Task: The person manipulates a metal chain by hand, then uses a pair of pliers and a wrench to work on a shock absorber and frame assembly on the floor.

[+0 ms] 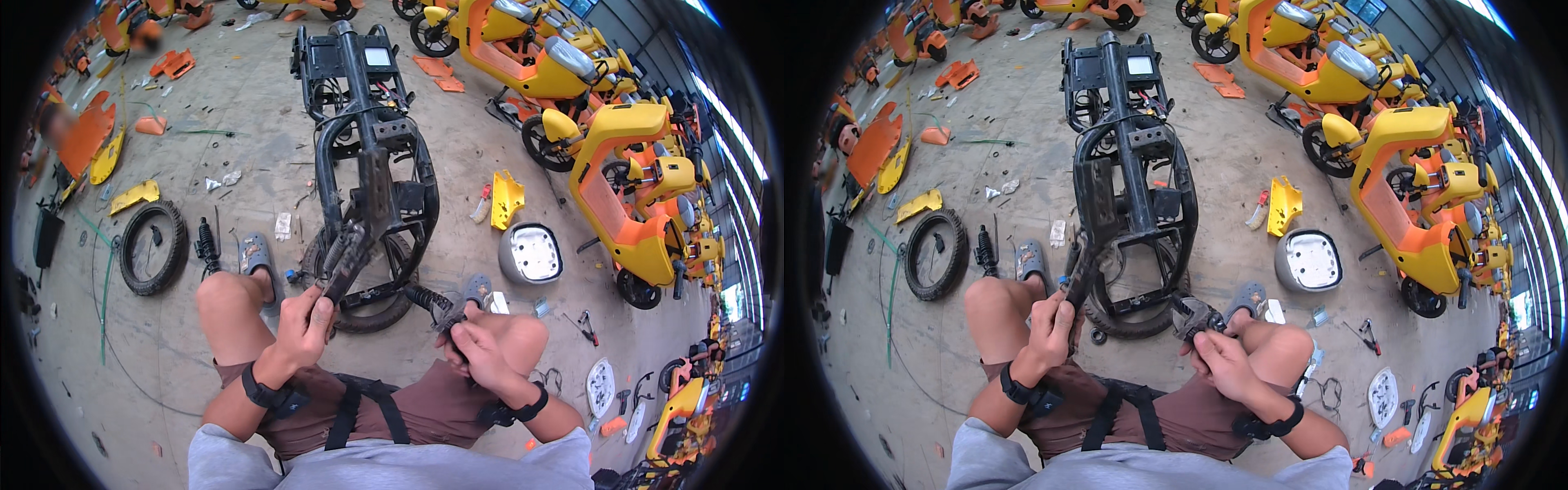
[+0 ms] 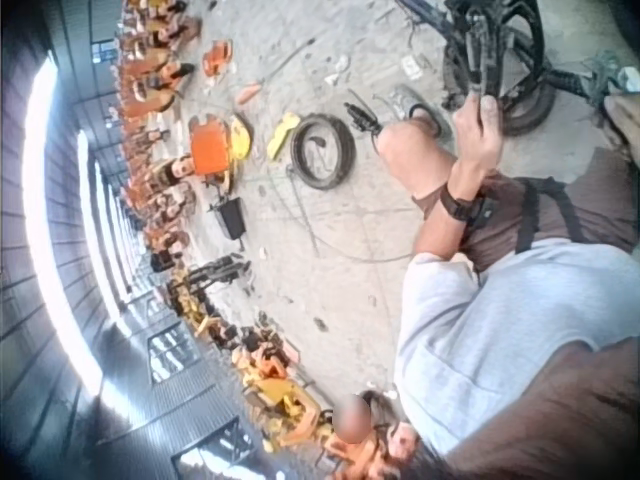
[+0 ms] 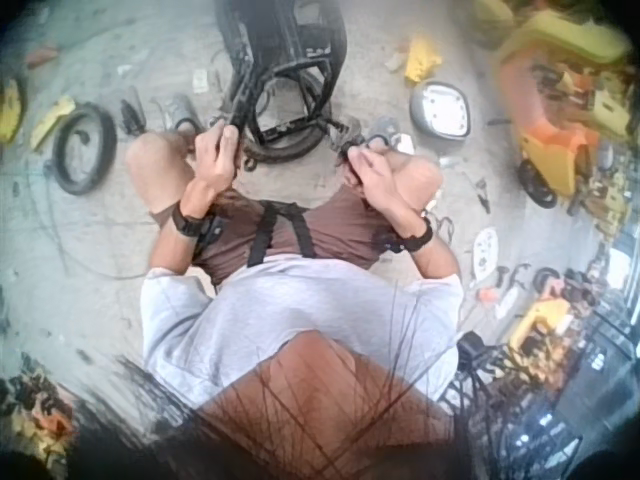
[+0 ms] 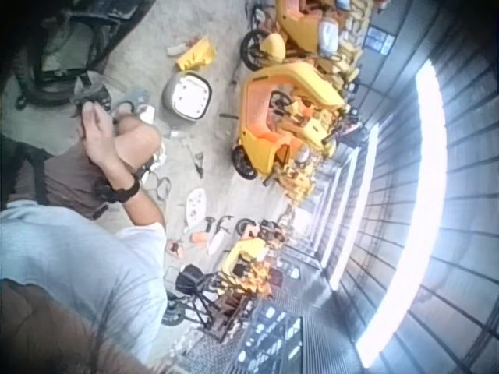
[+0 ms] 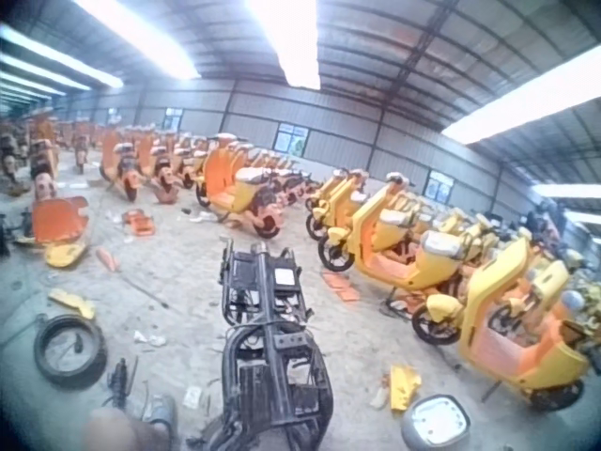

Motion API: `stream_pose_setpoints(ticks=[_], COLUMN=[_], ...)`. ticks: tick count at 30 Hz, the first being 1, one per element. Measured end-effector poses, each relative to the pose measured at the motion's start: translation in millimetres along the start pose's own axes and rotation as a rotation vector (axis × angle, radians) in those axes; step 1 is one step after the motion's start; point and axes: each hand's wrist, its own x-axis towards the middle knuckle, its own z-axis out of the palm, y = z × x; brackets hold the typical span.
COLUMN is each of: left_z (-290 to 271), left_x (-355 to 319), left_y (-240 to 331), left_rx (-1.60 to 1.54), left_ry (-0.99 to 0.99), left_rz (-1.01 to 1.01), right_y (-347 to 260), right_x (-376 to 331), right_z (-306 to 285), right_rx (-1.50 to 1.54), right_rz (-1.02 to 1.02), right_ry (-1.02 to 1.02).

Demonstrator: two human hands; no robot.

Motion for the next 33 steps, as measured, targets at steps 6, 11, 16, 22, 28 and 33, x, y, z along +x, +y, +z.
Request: stream_pose_setpoints(ticks=[6,11,16,22,28,33], left_z=[4.5,12.5,14.6,13.4,13.3,12.1], left_x=[2.7,0.7,0.5,0.7,0.0,0.3], left_y=[7.1,11.9,7.9,7.8,8.0,9.3], left_rx=[-0.432,-0.428,-0.348,-0.244,-0.239,-0.214], left_ry=[-0.226,-0.257,-0.24,-0.251,-0.24,-0.233], left_rz=[-0.345,-0.449,-0.443,-0.455,-0.49,-0.474], right_y=[-61.5,-71.6,-71.9,-67.6,-63.9,-57.9], right_x=[7.5,18.0,26.2,34.6,33.9,34.8], right_z=[12.3,13.8,11.3,17.8,19.2,15.2], right_rx=[-0.942,-1.011,-0.91,-1.087,-1.095,-0.974], right_rz=[-0.586,-0.493,-0.422,-0.518,-0.504,-0.437], right_ry=[0.258,0.176,0.103,0.147,0.156,0.119])
